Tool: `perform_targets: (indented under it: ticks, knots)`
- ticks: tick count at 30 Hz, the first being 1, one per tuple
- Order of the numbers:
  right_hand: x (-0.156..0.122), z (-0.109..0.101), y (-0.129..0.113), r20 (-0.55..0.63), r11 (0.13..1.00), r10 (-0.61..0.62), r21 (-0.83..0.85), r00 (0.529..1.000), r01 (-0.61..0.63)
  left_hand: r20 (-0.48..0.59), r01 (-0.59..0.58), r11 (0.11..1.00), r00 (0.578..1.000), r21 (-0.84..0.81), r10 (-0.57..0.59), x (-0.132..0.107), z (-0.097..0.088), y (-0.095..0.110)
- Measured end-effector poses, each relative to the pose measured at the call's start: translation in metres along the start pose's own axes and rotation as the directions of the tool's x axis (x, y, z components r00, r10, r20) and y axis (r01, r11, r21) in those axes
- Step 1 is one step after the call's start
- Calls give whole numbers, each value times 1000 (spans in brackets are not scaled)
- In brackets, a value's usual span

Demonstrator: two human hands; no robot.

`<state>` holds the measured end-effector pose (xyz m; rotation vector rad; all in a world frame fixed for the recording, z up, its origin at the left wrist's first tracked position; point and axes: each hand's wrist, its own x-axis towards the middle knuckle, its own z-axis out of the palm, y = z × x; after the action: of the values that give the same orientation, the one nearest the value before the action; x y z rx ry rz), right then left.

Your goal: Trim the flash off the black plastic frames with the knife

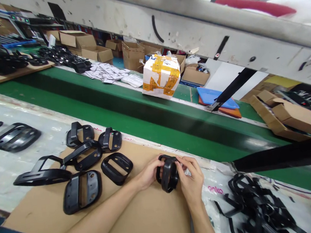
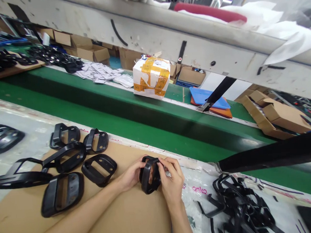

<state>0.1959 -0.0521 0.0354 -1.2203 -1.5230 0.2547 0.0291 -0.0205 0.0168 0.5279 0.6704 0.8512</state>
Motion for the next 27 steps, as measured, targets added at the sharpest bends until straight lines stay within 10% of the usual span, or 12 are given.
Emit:
perform_targets:
  ticks: [14, 24, 27]
  knots:
    - [-3, 4, 12, 211, 970, 198, 96, 957, -222, 15, -93, 993, 996, 69, 92, -5, 5, -2]
    - [-5, 5, 9, 301, 828, 400, 286, 866, -482, 253, 293, 900, 943, -321, -216, -6, 4, 15]
    - [-5, 5, 0, 418, 662, 444, 442, 792, -605, 323, 347, 853, 919, -391, -225, -7, 4, 15]
